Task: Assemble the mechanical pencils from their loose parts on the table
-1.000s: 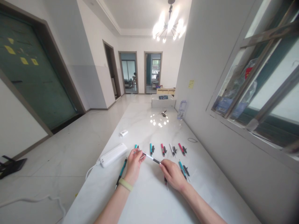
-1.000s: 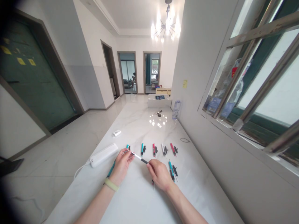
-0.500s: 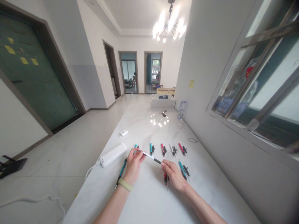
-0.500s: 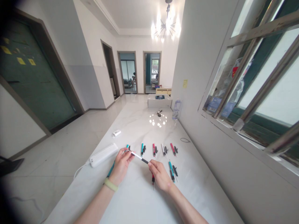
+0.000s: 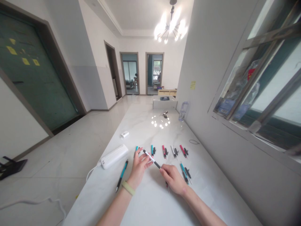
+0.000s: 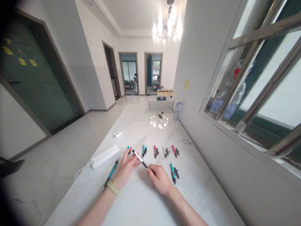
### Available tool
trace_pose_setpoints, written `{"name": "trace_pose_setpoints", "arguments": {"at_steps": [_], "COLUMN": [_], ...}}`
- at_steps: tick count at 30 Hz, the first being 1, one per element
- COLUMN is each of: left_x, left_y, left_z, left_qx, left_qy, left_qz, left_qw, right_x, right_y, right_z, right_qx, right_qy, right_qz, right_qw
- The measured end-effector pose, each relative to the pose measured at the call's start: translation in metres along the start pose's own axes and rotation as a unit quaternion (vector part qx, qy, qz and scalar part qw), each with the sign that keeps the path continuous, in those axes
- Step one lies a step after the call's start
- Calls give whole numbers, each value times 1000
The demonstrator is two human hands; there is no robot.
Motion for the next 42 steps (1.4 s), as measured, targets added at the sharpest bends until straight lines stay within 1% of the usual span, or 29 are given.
{"name": "trace_pose_setpoints", "arguments": {"at_steps": [3, 6, 11, 15, 25, 28, 32, 37, 42], "left_x": [0, 4, 15, 18, 16, 14, 5, -7, -14], "left_y": [1, -2, -14, -22, -16, -17, -18, -16, -16], "left_z": [-1, -1, 1, 2, 2, 2, 1, 2, 2], "left_qx": [2, 11, 26, 45, 24, 26, 31, 17, 9], "left_qy": [-1, 7, 21, 24, 12, -2, -36, -62, -77], "left_qz": [1, 17, 24, 31, 50, 49, 45, 51, 61], "left_qw": [1000, 1000, 999, 998, 998, 998, 998, 997, 995], "right_x": [-6, -8, -2, 2, 2, 3, 5, 8, 8], "right_y": [3, 1, -10, -12, -10, -10, -9, -8, -8], "right_z": [0, -1, -4, -4, -2, -2, -1, -1, -1], "right_qx": [-11, -2, 39, 43, 36, 37, 33, 31, 31], "right_qy": [-5, -6, 0, 10, 5, 5, 4, 8, 12], "right_qz": [-30, -47, -39, -34, -38, -42, -45, -48, -52], "right_qw": [999, 999, 998, 998, 999, 998, 998, 998, 998]}}
Point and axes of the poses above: each hand's wrist, its own z-axis towards the middle knuckle, its own y-axis out of the palm, x = y × z, the point moved 10 cm from there along z, towards the middle knuckle, and after that the axes turned 14 degrees about -x, right-handed, at the moved point
